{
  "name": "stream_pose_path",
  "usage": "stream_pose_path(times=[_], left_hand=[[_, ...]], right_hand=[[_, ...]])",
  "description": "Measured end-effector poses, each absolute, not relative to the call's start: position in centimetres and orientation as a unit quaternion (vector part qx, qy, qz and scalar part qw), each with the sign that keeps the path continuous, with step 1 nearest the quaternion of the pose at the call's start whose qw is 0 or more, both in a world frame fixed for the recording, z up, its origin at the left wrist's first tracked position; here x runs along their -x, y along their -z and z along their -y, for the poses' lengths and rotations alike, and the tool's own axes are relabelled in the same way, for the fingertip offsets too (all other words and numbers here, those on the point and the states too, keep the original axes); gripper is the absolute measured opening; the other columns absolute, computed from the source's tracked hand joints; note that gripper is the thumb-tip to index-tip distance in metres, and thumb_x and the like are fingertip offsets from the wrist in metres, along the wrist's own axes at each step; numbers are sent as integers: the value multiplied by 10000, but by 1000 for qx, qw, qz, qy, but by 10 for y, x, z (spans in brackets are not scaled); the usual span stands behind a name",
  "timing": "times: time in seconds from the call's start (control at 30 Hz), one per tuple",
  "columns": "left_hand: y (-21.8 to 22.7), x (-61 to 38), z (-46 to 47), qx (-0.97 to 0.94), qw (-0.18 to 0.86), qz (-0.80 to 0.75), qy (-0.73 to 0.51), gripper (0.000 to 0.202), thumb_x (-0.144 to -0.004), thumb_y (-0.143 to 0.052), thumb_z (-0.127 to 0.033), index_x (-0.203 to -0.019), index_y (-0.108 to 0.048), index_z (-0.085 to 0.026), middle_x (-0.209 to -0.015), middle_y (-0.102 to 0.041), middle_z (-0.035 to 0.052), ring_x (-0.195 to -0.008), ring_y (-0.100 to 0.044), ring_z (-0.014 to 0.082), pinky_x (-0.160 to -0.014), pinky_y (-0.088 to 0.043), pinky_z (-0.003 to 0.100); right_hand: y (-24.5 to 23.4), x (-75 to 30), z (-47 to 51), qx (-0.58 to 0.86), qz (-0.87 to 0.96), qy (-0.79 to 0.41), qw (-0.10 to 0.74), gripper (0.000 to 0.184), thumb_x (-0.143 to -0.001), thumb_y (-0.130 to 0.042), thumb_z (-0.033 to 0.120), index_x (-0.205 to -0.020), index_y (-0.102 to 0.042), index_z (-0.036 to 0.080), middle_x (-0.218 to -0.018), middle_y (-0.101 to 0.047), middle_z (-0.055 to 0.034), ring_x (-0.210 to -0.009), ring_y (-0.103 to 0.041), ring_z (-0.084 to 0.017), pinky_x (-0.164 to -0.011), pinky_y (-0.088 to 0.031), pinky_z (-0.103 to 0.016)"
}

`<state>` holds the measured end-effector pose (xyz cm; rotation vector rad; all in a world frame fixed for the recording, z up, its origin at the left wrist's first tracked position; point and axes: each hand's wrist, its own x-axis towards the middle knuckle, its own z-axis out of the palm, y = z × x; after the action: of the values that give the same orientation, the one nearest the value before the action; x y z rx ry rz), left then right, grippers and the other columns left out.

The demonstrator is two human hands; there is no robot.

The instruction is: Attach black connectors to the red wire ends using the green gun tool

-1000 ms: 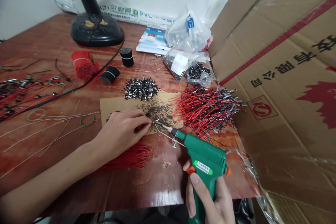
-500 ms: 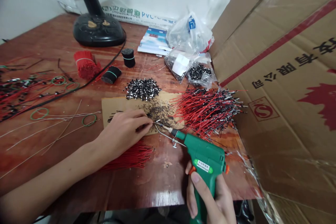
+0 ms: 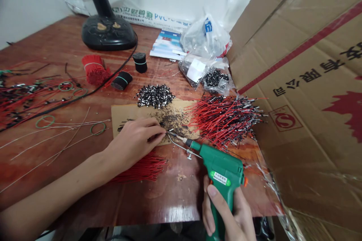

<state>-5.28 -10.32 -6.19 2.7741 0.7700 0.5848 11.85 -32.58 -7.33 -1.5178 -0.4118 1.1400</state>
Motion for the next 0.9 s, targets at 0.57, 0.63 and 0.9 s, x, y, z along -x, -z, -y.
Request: stream_pose_path(times=[0.57, 0.63, 0.9], left_hand=[[64, 52, 103, -937, 105, -263, -202, 173, -944, -625, -184, -836, -759, -180, -796, -668, 13, -734, -621, 164, -637, -393, 297], [65, 52, 103, -937, 106, -263, -204, 179, -947, -620, -187, -835, -759, -179, -794, -669, 15, -729, -620, 163, -634, -392, 292], [65, 52, 103, -936, 112, -265, -201, 193, -949, -605, -180, -832, -760, -174, -787, -668, 23, -728, -617, 154, -634, -401, 274]], right_hand=[[70, -113, 319, 659, 174, -459, 569, 290, -854, -730, 450, -921, -574, 215, -443, -498, 60, -358, -421, -113, -406, -384, -242], [70, -113, 319, 663, 171, -456, 568, 291, -850, -734, 453, -887, -551, 229, -425, -482, 69, -353, -418, -115, -406, -383, -240], [69, -115, 324, 692, 172, -441, 545, 351, -840, -750, 461, -801, -474, 246, -433, -503, 62, -371, -456, -124, -431, -406, -246]])
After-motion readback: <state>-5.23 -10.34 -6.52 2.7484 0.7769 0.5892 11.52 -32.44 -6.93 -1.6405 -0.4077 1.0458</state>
